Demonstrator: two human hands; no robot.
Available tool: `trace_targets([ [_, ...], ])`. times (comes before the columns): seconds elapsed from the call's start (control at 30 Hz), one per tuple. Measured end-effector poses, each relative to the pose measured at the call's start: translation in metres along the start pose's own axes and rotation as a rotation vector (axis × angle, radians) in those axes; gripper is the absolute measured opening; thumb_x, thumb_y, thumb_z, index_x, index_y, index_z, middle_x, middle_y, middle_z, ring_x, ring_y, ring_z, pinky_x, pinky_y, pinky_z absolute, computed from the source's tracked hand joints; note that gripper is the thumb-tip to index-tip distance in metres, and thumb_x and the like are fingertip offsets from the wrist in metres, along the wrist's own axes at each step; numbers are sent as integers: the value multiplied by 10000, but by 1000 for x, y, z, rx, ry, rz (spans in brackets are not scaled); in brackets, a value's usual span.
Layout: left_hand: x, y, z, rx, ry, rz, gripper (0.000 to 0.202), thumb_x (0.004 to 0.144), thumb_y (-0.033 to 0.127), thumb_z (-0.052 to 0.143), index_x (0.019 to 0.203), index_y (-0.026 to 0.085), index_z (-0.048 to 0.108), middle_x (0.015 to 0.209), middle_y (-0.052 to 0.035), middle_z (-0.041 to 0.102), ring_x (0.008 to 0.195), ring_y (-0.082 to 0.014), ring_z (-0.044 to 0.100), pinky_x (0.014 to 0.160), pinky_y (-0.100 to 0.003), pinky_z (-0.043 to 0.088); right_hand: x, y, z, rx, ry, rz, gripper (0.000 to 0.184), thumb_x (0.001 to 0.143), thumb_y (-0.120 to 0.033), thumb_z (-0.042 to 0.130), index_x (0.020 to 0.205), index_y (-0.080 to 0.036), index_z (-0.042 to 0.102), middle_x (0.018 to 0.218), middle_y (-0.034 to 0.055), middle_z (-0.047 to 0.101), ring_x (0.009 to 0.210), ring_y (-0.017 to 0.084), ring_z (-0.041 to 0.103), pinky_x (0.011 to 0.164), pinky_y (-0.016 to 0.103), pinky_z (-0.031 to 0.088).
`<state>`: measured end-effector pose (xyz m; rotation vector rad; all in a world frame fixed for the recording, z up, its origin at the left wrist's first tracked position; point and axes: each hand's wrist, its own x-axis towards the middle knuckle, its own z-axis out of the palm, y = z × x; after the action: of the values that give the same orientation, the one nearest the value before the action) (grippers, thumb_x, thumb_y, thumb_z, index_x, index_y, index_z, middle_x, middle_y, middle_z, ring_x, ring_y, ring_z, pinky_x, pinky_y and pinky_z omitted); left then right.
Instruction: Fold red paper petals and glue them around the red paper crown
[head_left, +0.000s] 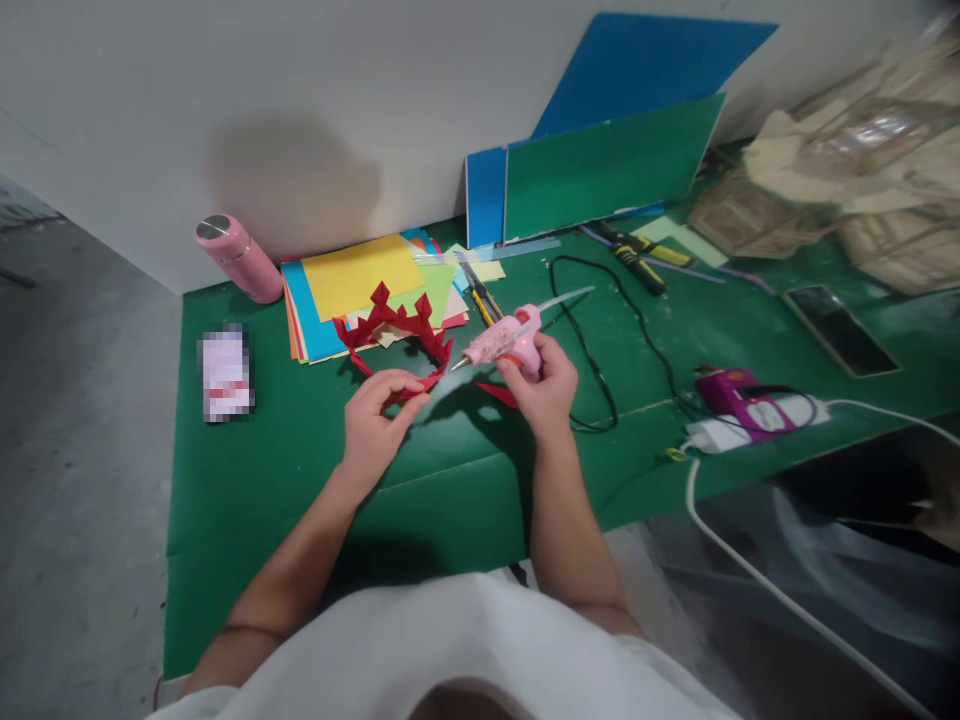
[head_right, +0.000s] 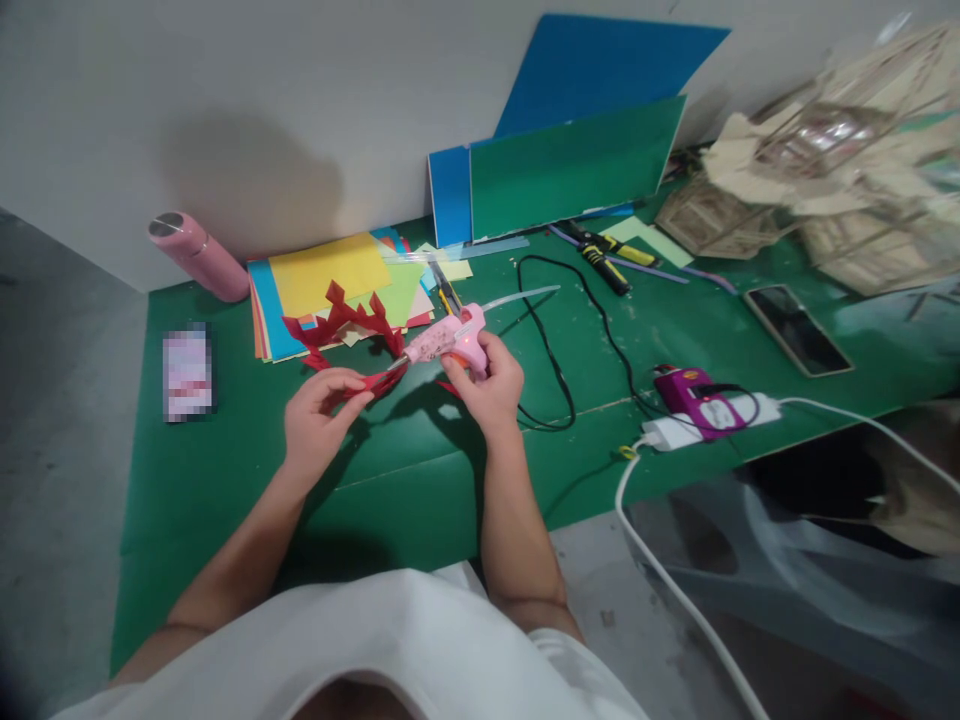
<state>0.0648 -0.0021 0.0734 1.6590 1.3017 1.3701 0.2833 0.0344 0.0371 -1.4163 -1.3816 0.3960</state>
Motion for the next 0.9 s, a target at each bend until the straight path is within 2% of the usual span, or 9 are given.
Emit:
trace_targets([
  [0.1,0,2,-2,92,5,47,82,815,272,690,804,191,684,842,-23,715,767,-131,667,721,-255,560,-2,-2,0,-26,-23,-12,406,678,-491,712,918,-175,625,746,4,593,606,138,492,552,280,432],
  [0.33,-3,2,-5,231,-19,-9,148,818,340,692,869,201,702,862,-25,742,718,-135,676,737,-268,555,-2,-8,1,-115,-77,-21,386,656,-499,690,885,-192,640,661,-16,547,555,134,434,514,281,383],
  [0.7,-2,3,-9,244,-64,-8,135,815,340,696,858,212,707,847,-20,739,704,-142,676,746,-283,549,0,-5,-3,-224,-111,-115,313,728,-516,644,786,-210,609,607,-19,498,539,141,422,532,290,361],
  [0.9,-2,4,-9,212,-61,-36,122,800,318,714,850,208,703,839,-14,736,705,-136,679,748,-267,552,0,-4,-3,-236,-114,-168,343,763,-555,621,763,-212,602,593,-17,491,535,145,427,534,288,360],
])
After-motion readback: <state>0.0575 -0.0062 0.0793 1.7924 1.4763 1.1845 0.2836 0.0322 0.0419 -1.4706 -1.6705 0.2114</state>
